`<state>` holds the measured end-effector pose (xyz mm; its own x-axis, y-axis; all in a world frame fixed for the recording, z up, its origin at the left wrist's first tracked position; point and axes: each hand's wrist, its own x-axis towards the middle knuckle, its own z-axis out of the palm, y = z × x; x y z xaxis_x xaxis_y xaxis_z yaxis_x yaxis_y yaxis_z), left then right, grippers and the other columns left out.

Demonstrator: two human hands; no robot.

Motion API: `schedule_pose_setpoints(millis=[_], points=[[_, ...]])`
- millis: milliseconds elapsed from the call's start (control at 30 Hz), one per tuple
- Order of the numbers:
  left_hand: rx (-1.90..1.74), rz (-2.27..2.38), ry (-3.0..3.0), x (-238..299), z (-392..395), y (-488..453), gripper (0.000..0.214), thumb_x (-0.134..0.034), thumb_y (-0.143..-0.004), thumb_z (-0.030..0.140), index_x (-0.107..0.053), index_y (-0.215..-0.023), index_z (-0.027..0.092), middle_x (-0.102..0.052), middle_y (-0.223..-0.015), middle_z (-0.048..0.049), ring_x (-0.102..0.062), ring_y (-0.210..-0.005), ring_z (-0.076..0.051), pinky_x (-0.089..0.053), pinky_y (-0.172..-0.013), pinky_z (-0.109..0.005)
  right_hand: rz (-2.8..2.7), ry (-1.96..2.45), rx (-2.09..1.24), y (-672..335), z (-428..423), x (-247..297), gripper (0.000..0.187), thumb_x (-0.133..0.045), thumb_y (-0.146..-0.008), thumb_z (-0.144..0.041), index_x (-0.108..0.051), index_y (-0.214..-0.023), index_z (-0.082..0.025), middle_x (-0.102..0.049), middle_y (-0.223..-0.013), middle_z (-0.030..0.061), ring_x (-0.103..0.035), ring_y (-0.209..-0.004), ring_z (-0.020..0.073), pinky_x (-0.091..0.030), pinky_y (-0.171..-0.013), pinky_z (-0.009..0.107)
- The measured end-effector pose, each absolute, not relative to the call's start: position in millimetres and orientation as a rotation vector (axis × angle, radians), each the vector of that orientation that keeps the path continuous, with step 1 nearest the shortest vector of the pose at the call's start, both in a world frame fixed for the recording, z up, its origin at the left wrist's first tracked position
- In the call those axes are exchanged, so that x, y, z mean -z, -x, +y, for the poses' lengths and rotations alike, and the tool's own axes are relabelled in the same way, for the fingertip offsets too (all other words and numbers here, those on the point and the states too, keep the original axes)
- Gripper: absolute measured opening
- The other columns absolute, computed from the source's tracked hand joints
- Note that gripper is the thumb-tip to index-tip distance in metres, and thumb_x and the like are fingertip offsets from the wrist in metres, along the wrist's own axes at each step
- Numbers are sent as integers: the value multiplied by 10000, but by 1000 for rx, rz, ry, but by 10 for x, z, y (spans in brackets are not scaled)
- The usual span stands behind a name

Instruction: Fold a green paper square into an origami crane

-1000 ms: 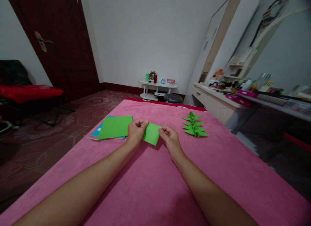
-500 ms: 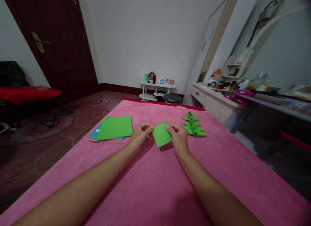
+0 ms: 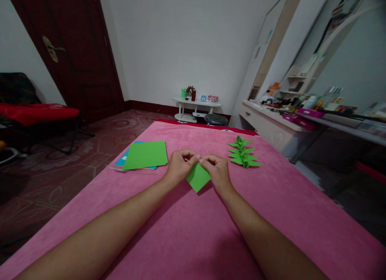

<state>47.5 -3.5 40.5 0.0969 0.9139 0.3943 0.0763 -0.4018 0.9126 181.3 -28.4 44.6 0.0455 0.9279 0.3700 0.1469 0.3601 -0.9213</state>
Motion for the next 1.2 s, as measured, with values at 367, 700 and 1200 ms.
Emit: schedule_pose_setpoints(millis=[367,700,1200], points=[[-1538,1169,-1410,-361,254,-206,235,-683,-611,342,-595,-530,140,-487,-473,31,-375,-450,-79,-262,-440,-206,-1491,1079,-936,-1775,-279,-373,216,-568,-703,-258,-557,-506,-170,-474,-440,-45,-379,-409,85,-283,-424,221],[-1538,1125,-1446,-414,291,-202,241,-675,-618,345,-574,-525,147,-486,-488,36,-400,-459,-82,-281,-455,-208,-1363,976,-914,-1782,-187,-333,210,-595,-738,-375,-628,-752,-168,-607,-687,7,-531,-609,127,-414,-547,221],[-1537,1011,-1265,-406,248,-257,304,-712,-596,419,-589,-585,142,-516,-501,34,-405,-474,-81,-288,-472,-205,-1419,998,-803,-1883,-184,-493,184,-622,-733,-345,-595,-691,-167,-566,-600,-14,-500,-533,111,-391,-520,225]])
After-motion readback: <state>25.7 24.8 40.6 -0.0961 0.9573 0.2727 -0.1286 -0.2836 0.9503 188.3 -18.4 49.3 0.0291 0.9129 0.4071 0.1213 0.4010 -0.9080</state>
